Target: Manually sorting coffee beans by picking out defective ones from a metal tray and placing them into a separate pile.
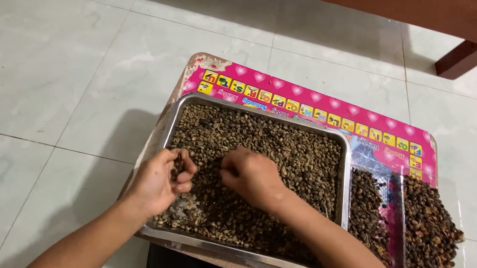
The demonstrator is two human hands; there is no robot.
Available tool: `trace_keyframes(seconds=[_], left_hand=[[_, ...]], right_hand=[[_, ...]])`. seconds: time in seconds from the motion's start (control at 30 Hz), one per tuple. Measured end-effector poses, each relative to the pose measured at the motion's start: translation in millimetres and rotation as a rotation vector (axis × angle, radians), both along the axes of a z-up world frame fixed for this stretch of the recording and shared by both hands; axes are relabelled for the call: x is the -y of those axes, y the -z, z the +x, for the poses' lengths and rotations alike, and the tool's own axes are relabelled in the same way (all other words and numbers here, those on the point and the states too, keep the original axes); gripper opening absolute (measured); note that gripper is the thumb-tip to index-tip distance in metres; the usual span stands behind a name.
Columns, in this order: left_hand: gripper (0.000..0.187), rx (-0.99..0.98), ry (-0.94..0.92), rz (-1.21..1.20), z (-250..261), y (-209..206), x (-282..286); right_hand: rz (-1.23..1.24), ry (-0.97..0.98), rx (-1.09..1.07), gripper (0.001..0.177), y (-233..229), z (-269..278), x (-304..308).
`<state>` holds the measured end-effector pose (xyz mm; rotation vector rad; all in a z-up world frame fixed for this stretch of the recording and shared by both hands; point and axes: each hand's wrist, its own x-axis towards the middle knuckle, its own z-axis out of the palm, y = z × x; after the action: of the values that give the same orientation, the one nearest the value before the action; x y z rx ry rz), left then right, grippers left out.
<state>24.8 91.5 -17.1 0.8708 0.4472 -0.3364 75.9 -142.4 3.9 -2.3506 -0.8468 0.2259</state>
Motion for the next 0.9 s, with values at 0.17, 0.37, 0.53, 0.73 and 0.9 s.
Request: trace_keyframes(seconds=[0.17,0.37,0.53,0.73,0.9], left_hand=[[0.009,0.095,-0.196,-0.135,-1.8,-28.9,50.9],[0.012,0.262,-0.118,0.034,-6.4,-72.6,162.3],[0.02,0.914,0.282,0.556,-10.7,-72.5,238.6],[0.023,1.158,0.536,0.623,-6.5,-80.2,239.7],[0.019,1.105,0.622,0.913,10.7,-80.1,151.3]], right_hand=[[0.83,0.393,-0.867,0.009,-33.8,-25.3,33.8],[1.376,0.699,-1.197,0.012,-31.9,-67.1,71.0],[1.762,0.879,-1.04,0.03,5.9,-89.2,119.5],[1.653,0.866,-0.617,0.036,-24.1,-97.4,178.2],[0.327,0.894,-0.032,0.038,-16.1,-112.8,232.4]])
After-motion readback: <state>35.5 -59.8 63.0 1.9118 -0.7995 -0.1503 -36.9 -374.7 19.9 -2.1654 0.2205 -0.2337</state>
